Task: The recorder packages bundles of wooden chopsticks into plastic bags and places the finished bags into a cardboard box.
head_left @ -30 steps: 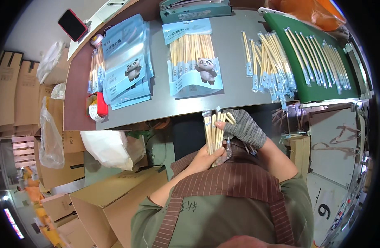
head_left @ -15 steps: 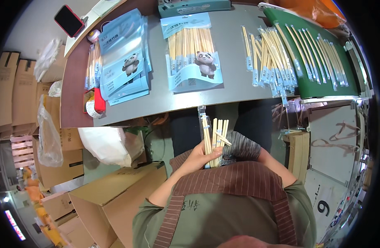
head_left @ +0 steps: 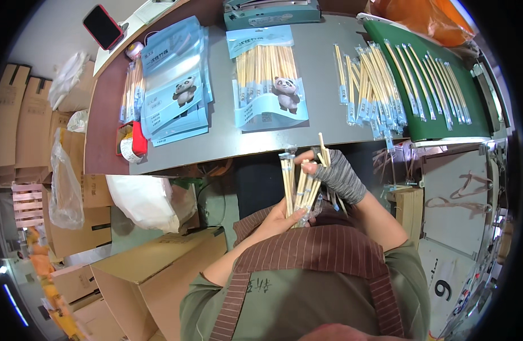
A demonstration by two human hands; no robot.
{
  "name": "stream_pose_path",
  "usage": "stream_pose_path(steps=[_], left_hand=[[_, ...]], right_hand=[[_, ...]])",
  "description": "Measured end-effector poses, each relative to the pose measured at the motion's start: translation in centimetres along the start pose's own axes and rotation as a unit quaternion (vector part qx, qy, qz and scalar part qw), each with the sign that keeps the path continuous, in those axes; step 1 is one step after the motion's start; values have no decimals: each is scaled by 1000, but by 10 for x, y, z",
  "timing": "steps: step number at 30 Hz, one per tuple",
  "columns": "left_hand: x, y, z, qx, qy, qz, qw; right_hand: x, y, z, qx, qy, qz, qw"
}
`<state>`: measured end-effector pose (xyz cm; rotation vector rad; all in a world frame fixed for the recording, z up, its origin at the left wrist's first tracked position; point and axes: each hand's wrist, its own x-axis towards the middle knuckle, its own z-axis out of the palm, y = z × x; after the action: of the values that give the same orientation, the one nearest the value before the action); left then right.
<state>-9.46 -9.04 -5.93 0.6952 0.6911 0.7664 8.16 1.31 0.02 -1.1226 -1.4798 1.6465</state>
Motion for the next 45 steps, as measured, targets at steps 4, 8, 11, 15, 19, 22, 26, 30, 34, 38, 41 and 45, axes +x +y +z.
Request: stream_pose_path(steps=[4, 8, 11, 15, 19, 22, 26, 30, 34, 38, 41, 45], left_hand=[[1, -7, -8, 38, -24, 14, 999], [3, -17, -6, 133, 10, 100, 986], [-1, -18, -9, 77, 17, 36, 996], [-1, -13, -8, 40, 31, 8, 999], [7, -6, -8, 51, 76, -56, 994], [16, -20, -1, 62, 139, 1, 988], [14, -11, -7, 175, 80, -34, 981], [11, 3, 2, 164, 119, -78, 976], [11, 3, 10, 153, 146, -27, 977], [11, -2, 3, 172, 143, -29, 974], [13, -3, 3, 165, 98, -29, 981], [6, -3, 2, 87, 106, -38, 990]], right_hand=[[4, 5, -2, -17, -9, 13, 1000], [17, -7, -26, 60, 168, 32, 983], [22, -15, -38, -61, 211, -65, 973], [18, -32, -49, -119, 189, -79, 972], [10, -22, -31, -111, 87, -39, 989], [16, -21, -34, -74, 137, -41, 987], [16, -6, -23, -31, 179, -69, 981], [6, 2, -7, 18, 186, -118, 975], [7, 4, -22, 210, 37, -73, 974], [5, 5, -31, 49, 15, -115, 992], [10, 11, -38, 11, 294, -91, 951], [17, -71, -126, 239, 306, -279, 879]])
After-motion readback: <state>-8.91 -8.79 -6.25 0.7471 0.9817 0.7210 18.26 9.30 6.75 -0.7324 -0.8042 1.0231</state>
